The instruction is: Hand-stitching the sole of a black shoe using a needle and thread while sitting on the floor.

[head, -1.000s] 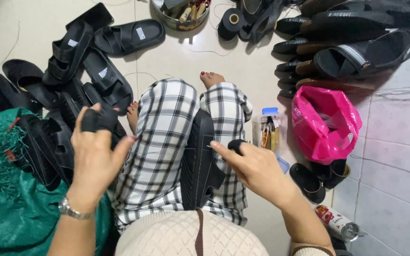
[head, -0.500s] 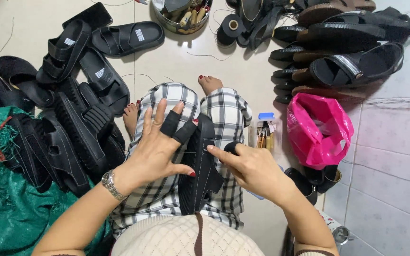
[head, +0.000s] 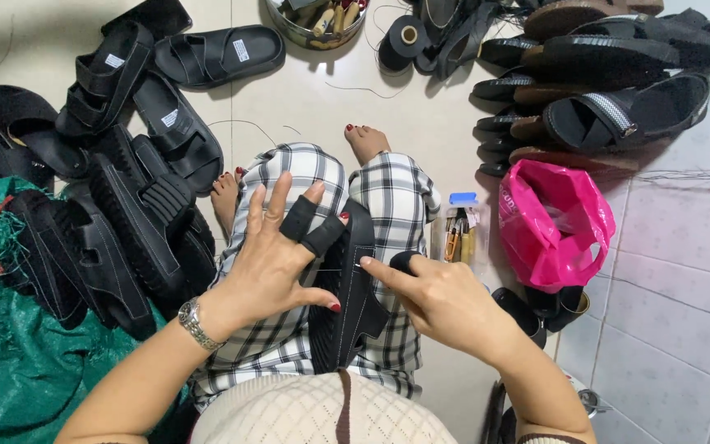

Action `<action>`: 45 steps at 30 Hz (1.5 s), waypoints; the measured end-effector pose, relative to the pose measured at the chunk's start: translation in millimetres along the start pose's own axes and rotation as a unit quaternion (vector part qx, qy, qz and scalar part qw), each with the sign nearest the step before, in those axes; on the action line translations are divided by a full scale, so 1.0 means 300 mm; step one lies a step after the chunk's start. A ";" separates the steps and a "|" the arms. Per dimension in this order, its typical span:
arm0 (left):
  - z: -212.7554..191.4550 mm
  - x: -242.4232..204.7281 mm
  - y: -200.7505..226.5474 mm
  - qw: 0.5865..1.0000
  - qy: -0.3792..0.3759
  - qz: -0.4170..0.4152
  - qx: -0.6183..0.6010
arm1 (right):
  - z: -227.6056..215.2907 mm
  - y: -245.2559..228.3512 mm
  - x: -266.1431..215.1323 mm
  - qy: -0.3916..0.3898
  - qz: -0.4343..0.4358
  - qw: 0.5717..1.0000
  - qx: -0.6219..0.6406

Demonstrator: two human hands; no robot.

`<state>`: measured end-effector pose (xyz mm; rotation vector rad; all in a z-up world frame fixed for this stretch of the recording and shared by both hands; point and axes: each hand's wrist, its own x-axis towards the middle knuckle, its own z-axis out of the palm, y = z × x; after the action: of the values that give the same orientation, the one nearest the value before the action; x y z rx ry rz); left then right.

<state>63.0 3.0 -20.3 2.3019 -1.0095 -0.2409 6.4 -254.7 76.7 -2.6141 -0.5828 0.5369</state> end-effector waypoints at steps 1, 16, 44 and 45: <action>-0.001 0.001 -0.001 1.000 0.006 0.005 -0.002 | -0.002 0.005 0.002 -0.002 -0.001 1.000 0.007; 0.015 0.006 -0.008 0.999 0.036 0.025 -0.004 | 0.037 -0.070 0.040 0.051 -0.059 0.987 -0.141; -0.003 -0.087 0.154 0.830 0.034 -0.300 -0.469 | -0.048 -0.118 -0.059 0.056 0.016 0.981 -0.187; 0.012 -0.082 0.149 0.829 0.037 -0.303 -0.469 | -0.059 -0.093 -0.101 0.054 0.013 0.981 -0.186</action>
<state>17.5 -4.3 1.7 1.5850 0.0025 -0.7144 -19.8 -251.2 112.9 -2.9832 -0.6695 0.3122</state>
